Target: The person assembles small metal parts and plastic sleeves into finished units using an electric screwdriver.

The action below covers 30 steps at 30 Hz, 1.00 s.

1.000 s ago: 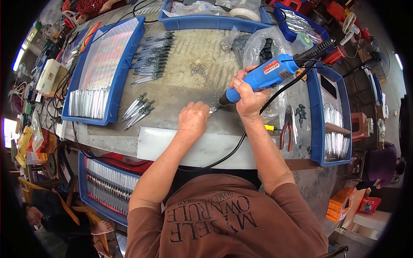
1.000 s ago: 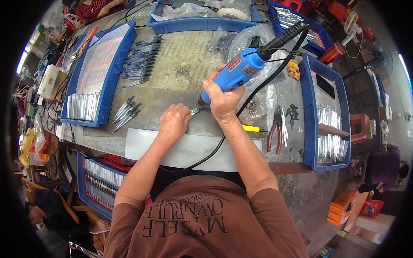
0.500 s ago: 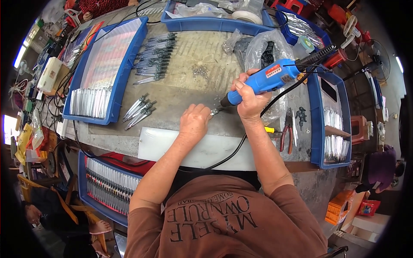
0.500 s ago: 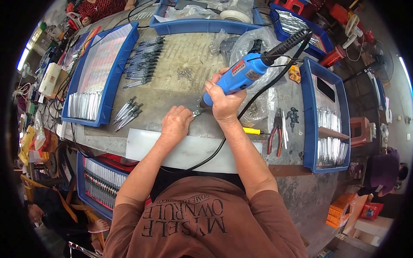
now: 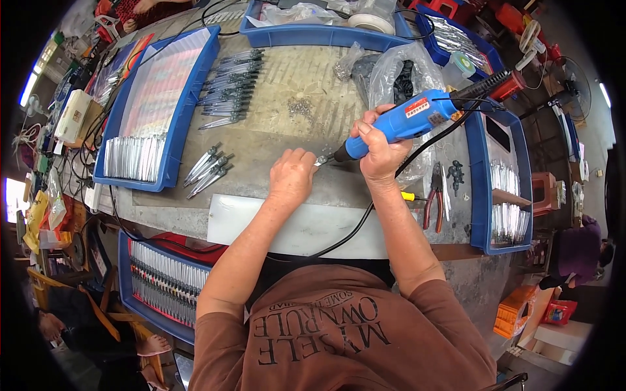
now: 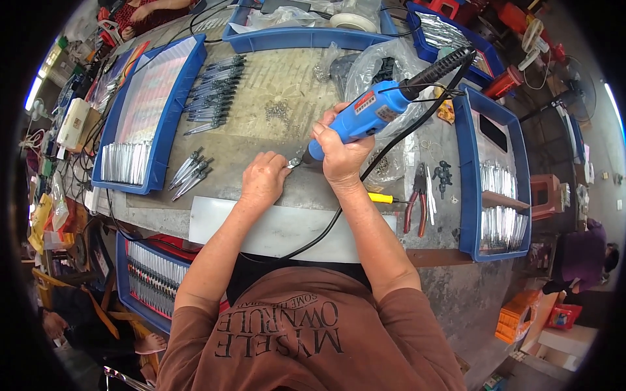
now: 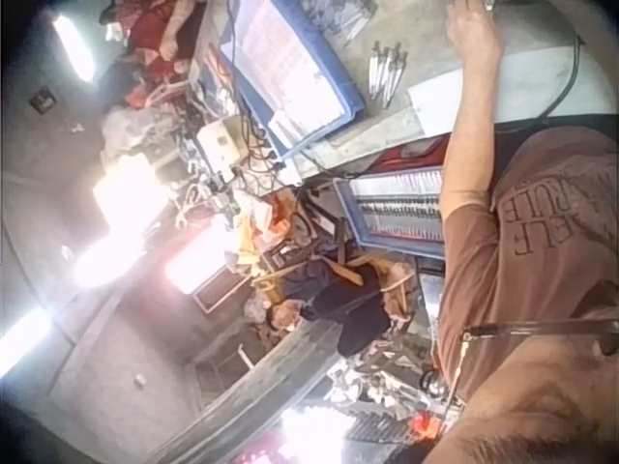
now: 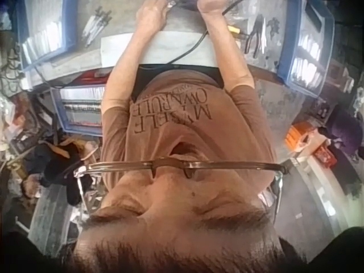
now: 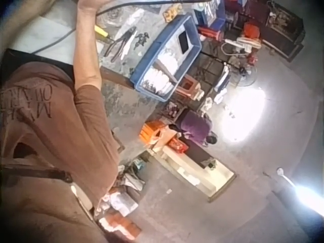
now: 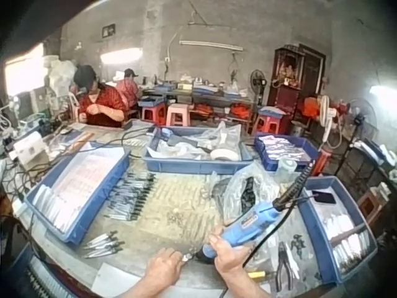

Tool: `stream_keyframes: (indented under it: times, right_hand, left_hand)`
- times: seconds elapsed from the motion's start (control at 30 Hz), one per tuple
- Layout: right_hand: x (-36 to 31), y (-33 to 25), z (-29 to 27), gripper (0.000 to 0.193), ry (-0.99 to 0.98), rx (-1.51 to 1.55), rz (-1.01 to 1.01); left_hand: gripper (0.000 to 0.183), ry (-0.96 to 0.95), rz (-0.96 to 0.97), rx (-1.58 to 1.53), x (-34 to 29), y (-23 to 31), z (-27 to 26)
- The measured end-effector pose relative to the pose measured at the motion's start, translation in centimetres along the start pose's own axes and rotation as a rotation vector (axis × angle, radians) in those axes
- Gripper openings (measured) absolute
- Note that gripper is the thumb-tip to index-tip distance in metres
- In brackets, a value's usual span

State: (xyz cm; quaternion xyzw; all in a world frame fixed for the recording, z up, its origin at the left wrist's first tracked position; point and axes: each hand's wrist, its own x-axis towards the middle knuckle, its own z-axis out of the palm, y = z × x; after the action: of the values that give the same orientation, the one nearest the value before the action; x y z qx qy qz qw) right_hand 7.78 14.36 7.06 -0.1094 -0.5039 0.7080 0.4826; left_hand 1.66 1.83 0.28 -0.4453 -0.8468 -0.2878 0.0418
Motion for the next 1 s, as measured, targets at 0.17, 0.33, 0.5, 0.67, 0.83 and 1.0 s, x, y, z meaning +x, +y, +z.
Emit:
stream_keyframes:
  times: [0.17, 0.33, 0.5, 0.67, 0.83, 1.0]
  right_hand:
    - [0.0, 0.2, -0.2, 0.033, 0.005, 0.004, 0.002]
    - [0.1, 0.7, 0.0, 0.033, -0.002, 0.005, -0.008]
    - [0.3, 0.9, 0.1, 0.033, -0.005, 0.009, -0.019]
    - [0.3, 1.3, 0.7, 0.031, -0.021, -0.015, -0.014]
    - [0.4, 1.5, 1.0, 0.031, -0.038, -0.002, -0.021]
    - [0.6, 2.0, 0.9, 0.033, -0.068, -0.014, -0.001]
  left_hand:
    - [0.011, -0.059, -0.068, -0.009, 0.3, 0.3, -0.2]
    - [0.009, -0.079, -0.111, 0.036, 0.6, 0.6, -0.5]
    - [0.008, -0.066, -0.098, 0.071, 0.5, 0.8, -0.1]
    - [0.006, -0.039, -0.088, 0.075, 0.3, 0.7, -0.2]
    - [0.005, -0.021, -0.080, 0.047, 0.3, 0.6, 0.1]
    - [0.005, -0.023, -0.090, 0.040, 0.3, 0.6, 0.0]
